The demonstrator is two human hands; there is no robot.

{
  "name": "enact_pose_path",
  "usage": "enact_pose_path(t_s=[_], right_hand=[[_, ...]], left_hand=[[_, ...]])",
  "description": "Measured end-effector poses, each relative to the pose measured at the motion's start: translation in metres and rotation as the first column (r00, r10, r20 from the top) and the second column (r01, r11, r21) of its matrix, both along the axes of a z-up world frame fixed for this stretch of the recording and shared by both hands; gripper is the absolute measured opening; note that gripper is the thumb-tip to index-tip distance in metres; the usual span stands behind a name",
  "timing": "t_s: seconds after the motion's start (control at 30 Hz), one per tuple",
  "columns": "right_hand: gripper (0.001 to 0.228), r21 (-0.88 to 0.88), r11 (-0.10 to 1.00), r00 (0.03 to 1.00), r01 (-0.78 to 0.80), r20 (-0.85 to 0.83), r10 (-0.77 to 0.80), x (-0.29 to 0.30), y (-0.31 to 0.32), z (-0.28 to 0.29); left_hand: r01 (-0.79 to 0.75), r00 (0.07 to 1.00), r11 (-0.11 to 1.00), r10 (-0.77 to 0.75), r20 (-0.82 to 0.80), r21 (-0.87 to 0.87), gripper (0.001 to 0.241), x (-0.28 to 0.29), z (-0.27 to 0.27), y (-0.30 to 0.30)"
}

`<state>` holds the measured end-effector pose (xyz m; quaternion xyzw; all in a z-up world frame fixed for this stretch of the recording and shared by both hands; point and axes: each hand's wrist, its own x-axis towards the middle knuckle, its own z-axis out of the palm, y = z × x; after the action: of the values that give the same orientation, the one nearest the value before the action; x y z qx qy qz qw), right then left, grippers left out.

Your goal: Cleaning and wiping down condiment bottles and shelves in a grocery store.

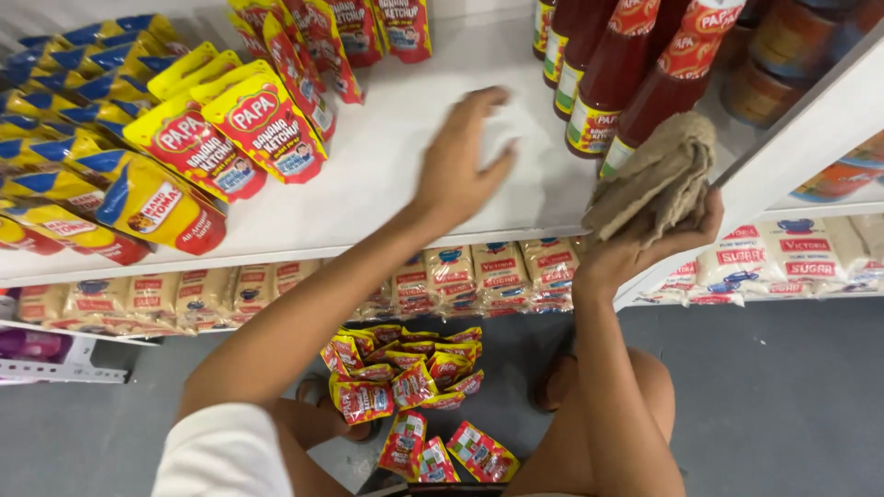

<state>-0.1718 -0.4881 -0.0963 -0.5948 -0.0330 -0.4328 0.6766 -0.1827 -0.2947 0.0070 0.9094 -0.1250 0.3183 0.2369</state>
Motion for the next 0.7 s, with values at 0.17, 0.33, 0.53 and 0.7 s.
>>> enact_pose_path(t_s=[0.17, 0.33, 0.53, 0.7], right_hand=[[0.057, -0.146, 0.980, 0.991, 0.134, -0.008, -0.136, 0.016, -0.016, -0.045], [0.050, -0.122, 0.988, 0.995, 0.090, -0.027, -0.094, 0.013, -0.018, -0.043], [0.041, -0.113, 0.994, 0.999, 0.003, -0.046, -0.009, -0.003, -0.025, -0.032], [0.036, -0.090, 0.994, 0.998, -0.063, -0.025, 0.061, -0.004, -0.033, -0.016]], left_hand=[[0.176, 0.980, 0.970, -0.189, -0.066, -0.166, 0.063, 0.065, -0.023, -0.093], [0.012, 0.996, 0.975, -0.030, -0.081, -0.220, 0.075, 0.086, -0.044, -0.136], [-0.052, 0.999, 0.989, 0.053, 0.006, -0.141, 0.076, 0.089, -0.055, -0.137], [-0.050, 0.999, 0.995, 0.051, 0.011, -0.089, 0.080, 0.060, -0.048, -0.100]])
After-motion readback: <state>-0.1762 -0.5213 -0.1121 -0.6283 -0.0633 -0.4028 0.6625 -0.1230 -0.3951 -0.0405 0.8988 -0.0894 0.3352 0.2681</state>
